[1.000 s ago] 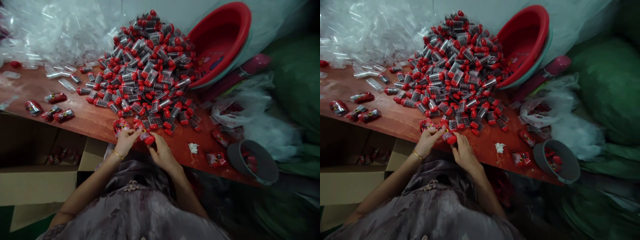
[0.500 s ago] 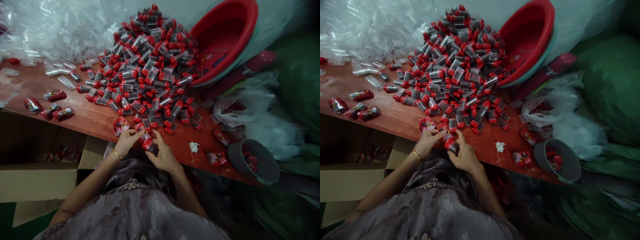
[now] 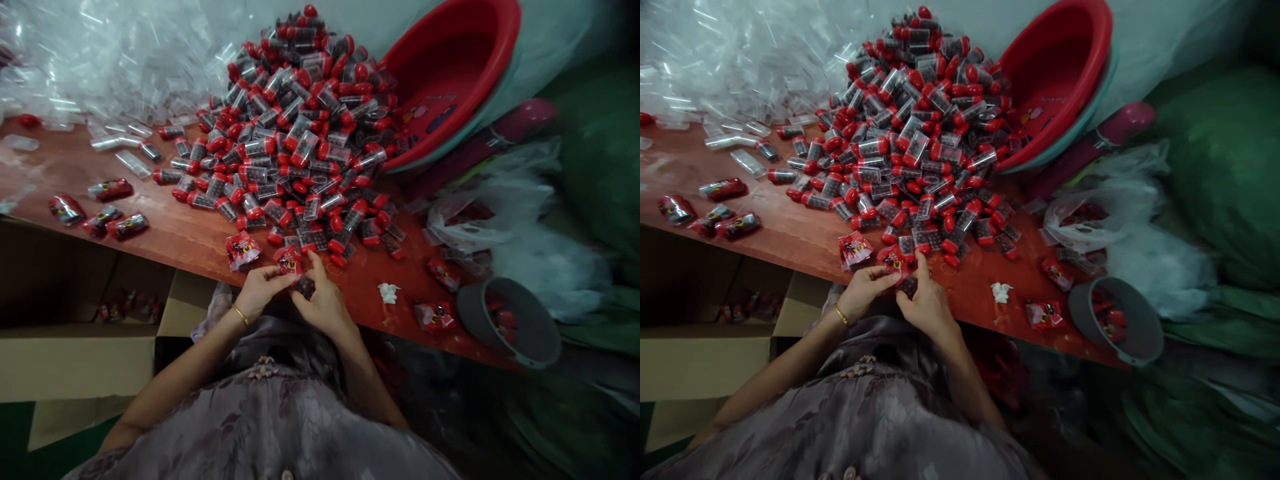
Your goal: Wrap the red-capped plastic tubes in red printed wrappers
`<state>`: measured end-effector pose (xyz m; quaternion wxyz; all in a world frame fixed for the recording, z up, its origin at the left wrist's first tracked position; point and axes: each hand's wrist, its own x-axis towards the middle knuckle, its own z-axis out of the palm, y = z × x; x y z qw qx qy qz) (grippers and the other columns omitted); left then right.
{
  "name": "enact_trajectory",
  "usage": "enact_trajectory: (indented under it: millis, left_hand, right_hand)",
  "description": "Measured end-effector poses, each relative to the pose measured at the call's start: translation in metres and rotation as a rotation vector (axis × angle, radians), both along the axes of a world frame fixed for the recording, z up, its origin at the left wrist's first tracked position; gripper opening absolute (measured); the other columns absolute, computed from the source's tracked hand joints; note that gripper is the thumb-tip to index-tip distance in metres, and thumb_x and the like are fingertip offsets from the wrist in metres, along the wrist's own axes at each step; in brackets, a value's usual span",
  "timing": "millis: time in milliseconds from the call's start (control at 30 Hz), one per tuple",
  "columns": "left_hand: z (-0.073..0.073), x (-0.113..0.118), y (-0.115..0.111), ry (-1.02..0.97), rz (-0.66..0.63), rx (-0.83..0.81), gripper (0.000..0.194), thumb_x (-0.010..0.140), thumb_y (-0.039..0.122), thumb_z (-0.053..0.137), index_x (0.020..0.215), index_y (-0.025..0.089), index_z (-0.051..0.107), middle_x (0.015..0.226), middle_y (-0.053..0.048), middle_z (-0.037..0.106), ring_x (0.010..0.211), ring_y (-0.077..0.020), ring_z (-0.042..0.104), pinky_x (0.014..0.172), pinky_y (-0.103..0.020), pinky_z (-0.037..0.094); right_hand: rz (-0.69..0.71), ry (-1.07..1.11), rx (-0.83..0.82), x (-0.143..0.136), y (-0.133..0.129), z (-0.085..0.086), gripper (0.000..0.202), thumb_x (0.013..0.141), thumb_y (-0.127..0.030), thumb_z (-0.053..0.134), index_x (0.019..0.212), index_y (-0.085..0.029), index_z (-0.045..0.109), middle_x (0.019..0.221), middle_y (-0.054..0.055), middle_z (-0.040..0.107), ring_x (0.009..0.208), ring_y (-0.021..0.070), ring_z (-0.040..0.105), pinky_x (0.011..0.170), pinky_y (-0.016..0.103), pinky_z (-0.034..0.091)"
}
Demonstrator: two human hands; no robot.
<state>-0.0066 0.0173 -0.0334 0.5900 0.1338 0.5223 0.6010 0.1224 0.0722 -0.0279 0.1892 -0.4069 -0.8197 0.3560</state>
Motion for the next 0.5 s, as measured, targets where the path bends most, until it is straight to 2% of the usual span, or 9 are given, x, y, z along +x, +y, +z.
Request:
enact_trajectory:
  millis: [133, 233, 367, 433, 500]
  left_hand:
    - [-0.003, 0.007, -0.003, -0.043, 0.093, 0.000, 0.044, 0.041, 0.045, 0.086, 0.069, 0.012, 0.072, 0.066, -0.003, 0.069, 0.060, -0.0109, 0.060, 0.064, -0.023, 0.049]
    - [0.003, 0.001, -0.001, -0.029, 0.082, 0.047, 0.043, 0.046, 0.046, 0.084, 0.071, 0.013, 0.071, 0.069, -0.003, 0.070, 0.060, -0.0107, 0.060, 0.061, -0.022, 0.048]
    - [0.008, -0.004, 0.004, 0.061, 0.070, 0.073, 0.040, 0.051, 0.047, 0.081, 0.067, 0.013, 0.070, 0.063, -0.002, 0.067, 0.055, -0.0100, 0.056, 0.056, -0.022, 0.046]
    - [0.008, -0.002, 0.006, 0.071, 0.073, 0.088, 0.038, 0.051, 0.043, 0.082, 0.069, 0.013, 0.071, 0.066, -0.002, 0.068, 0.058, -0.0105, 0.057, 0.060, -0.023, 0.046]
    - [0.006, 0.001, 0.007, 0.062, 0.085, 0.086, 0.036, 0.050, 0.040, 0.084, 0.068, 0.012, 0.071, 0.066, -0.002, 0.069, 0.059, -0.0111, 0.058, 0.063, -0.024, 0.047]
  right_hand:
    - [-0.051, 0.083, -0.007, -0.005, 0.002, -0.002, 0.071, 0.076, -0.023, 0.055, 0.141, -0.019, 0.028, 0.100, 0.009, 0.066, 0.080, 0.0215, 0.065, 0.072, 0.034, 0.052]
    - [0.009, 0.127, -0.028, -0.006, 0.001, -0.003, 0.072, 0.077, -0.025, 0.058, 0.142, -0.020, 0.027, 0.108, 0.011, 0.064, 0.091, 0.0232, 0.064, 0.080, 0.037, 0.052]
    - [0.006, 0.166, -0.028, -0.009, 0.001, -0.003, 0.071, 0.077, -0.024, 0.059, 0.141, -0.022, 0.029, 0.116, 0.012, 0.062, 0.101, 0.0242, 0.062, 0.087, 0.040, 0.050]
    - [-0.013, 0.193, -0.041, -0.011, 0.001, -0.003, 0.071, 0.076, -0.023, 0.059, 0.141, -0.022, 0.031, 0.117, 0.011, 0.062, 0.102, 0.0240, 0.061, 0.088, 0.040, 0.049]
    - [-0.031, 0.254, -0.105, -0.012, 0.002, -0.004, 0.071, 0.074, -0.025, 0.062, 0.139, -0.022, 0.033, 0.110, 0.009, 0.064, 0.095, 0.0218, 0.063, 0.084, 0.037, 0.051]
